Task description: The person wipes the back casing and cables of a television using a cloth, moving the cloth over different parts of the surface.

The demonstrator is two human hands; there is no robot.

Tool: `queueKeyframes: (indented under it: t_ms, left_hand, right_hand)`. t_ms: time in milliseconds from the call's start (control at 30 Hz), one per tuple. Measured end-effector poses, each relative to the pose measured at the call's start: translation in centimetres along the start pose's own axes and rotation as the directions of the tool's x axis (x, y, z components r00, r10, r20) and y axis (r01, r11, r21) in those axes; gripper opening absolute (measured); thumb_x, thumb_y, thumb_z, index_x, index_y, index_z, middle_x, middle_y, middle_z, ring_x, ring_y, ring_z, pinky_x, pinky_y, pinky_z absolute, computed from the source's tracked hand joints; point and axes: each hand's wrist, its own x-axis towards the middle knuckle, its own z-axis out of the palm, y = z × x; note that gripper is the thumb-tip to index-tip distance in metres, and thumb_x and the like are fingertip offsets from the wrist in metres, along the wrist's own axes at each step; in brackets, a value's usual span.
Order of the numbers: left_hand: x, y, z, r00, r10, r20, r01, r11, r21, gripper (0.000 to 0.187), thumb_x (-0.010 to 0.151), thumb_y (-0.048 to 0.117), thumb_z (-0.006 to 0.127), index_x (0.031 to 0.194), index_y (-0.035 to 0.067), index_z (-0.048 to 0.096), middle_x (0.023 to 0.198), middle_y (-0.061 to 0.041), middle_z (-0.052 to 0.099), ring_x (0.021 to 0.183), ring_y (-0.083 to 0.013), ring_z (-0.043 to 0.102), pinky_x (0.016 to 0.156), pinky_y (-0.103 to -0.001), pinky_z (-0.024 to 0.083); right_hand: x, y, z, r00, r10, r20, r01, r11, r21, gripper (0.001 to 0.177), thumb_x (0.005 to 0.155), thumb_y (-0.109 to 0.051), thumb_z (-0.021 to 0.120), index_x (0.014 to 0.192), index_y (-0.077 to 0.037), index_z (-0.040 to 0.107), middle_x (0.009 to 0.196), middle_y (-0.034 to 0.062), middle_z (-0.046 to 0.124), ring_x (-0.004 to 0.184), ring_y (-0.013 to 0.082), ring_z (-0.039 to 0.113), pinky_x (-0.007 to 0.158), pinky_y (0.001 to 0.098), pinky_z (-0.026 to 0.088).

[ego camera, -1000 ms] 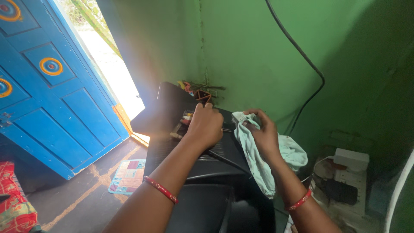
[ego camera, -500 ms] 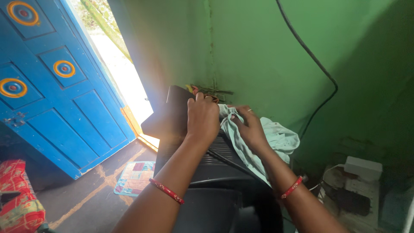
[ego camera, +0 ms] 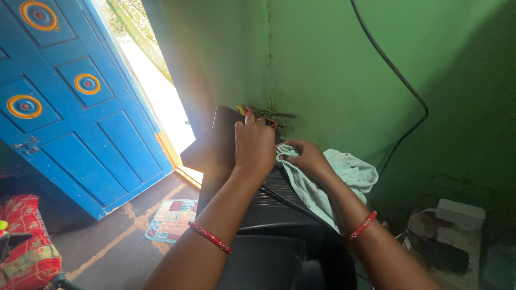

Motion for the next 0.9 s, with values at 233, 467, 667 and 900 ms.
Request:
queueKeyframes:
  t_ms: [233, 467, 667, 900]
  left_hand:
    - [-0.2, 0.0, 0.9, 0.999, 0.045, -0.012, -0.044, 0.999, 0.02, 0.008, 0.071, 0.008, 0.075, 0.077, 0.003, 0.078, 0.094, -0.016, 0.071, 0.105, -0.0342, 0.06, 0.085, -0.049, 0.044]
    - [-0.4, 0.0, 1.3, 0.997, 0.07, 0.036, -0.071, 0.997, 0.038, 0.008, 0.07, 0.004, 0.073, 0.076, 0.004, 0.078, 0.091, -0.016, 0.071, 0.104, -0.0335, 0.06, 0.086, -0.049, 0.044]
    - [-0.6, 0.2, 2.4, 0.994, 0.106, 0.04, -0.107, 0.994, 0.033, 0.007, 0.069, 0.0, 0.073, 0.075, 0.001, 0.077, 0.092, -0.017, 0.072, 0.104, -0.0338, 0.06, 0.086, -0.048, 0.044]
    - [-0.9, 1.1, 2.5, 0.955, 0.206, 0.215, -0.207, 0.978, -0.016, 0.011, 0.073, 0.002, 0.069, 0.079, 0.003, 0.078, 0.088, -0.015, 0.073, 0.112, -0.0316, 0.061, 0.095, -0.05, 0.041]
  right_hand:
    - [-0.3, -0.8, 0.7, 0.988, 0.032, -0.149, -0.051, 0.991, -0.122, 0.026, 0.082, -0.005, 0.076, 0.108, -0.007, 0.076, 0.097, 0.0061, 0.079, 0.086, 0.0133, 0.071, 0.077, 0.0295, 0.053]
    - [-0.3, 1.1, -0.3, 0.99, -0.052, -0.135, 0.061, 0.996, 0.061, 0.027, 0.083, -0.006, 0.077, 0.11, -0.003, 0.076, 0.101, 0.0085, 0.079, 0.091, 0.0124, 0.071, 0.079, 0.0283, 0.055]
    - [-0.1, 2.7, -2.9, 0.964, 0.195, -0.182, -0.154, 0.964, 0.217, 0.043, 0.09, -0.015, 0.075, 0.13, -0.004, 0.065, 0.109, 0.0069, 0.076, 0.093, 0.0151, 0.072, 0.082, 0.0279, 0.056]
    - [-1.6, 2.5, -3.7, 0.964, 0.125, -0.236, -0.08, 0.978, 0.191, 0.035, 0.091, -0.015, 0.071, 0.123, -0.003, 0.073, 0.107, 0.01, 0.078, 0.092, 0.0166, 0.07, 0.083, 0.0296, 0.054]
